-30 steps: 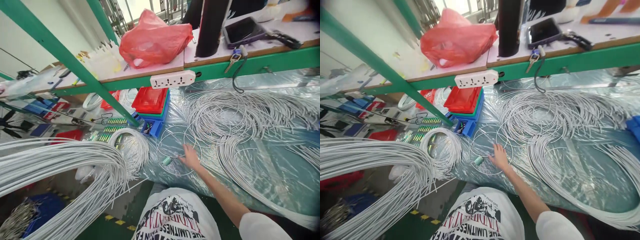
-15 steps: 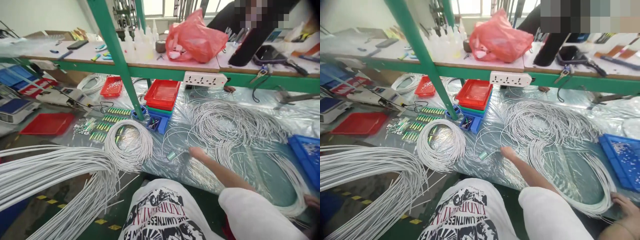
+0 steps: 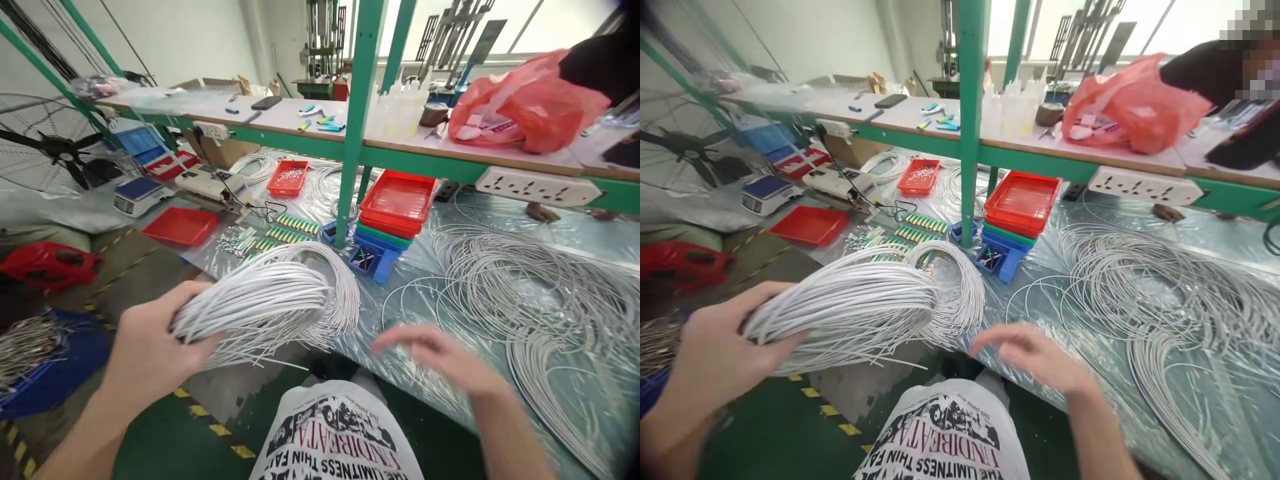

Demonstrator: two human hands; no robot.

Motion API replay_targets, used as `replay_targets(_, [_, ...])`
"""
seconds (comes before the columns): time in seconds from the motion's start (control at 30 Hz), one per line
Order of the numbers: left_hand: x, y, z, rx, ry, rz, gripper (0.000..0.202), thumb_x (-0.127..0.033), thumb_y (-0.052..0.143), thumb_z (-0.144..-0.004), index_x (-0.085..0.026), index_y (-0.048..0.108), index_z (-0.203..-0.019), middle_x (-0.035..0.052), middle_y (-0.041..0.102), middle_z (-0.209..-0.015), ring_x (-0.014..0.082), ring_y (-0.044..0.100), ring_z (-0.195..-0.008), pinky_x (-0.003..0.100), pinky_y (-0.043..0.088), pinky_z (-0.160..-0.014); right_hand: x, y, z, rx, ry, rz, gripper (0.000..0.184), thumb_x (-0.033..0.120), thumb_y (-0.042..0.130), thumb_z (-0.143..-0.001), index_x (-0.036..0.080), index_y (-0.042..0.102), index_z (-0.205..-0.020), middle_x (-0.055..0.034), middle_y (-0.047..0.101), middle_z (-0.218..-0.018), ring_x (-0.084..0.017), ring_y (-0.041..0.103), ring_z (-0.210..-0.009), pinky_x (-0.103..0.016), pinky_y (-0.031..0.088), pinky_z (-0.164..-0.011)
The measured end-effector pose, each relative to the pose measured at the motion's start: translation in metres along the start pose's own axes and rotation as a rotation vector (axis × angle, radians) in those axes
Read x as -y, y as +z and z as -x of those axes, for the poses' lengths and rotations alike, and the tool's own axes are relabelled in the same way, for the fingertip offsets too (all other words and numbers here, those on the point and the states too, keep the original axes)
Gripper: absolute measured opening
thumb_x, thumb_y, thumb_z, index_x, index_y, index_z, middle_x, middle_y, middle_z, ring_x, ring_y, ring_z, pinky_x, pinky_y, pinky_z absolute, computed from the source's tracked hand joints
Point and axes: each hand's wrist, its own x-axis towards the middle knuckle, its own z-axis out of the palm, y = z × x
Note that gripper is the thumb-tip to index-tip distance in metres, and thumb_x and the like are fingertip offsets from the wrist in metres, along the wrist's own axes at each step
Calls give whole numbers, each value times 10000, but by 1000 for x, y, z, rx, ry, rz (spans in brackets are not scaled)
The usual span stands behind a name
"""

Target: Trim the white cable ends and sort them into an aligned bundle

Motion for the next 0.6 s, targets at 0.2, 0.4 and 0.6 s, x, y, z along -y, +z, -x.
replay_targets(0.2, [-41,25,-36,-7,428,193,207,-264,632,-709,-213,629,-910,-48,658,-687,102,519,-492,208,440,-505,76,117,-58,-154,-287,-770,744,683,763,-546,273,637,-1152,-52,653,-1180,-310,487,-1265,-514,369,-1060])
replay_targets(0.4, [-77,51,-41,32,474,473,267,-143,629,-683,-184,598,-945,-16,672,-753,120,595,-585,213,455,-535,111,56,-66,-386,-544,-1125,532,548,597,-836,208,542,-1241,-75,662,-1093,-258,574,-1125,-432,473,-960])
replay_targets(0.6, [-100,92,-29,104,553,616,308,-147,630,-677,-161,581,-981,-2,665,-775,139,615,-633,234,464,-566,105,-25,-37,-261,-716,-2033,654,80,721,-722,119,495,-1334,-53,671,-958,-191,573,-1033,-355,381,-976])
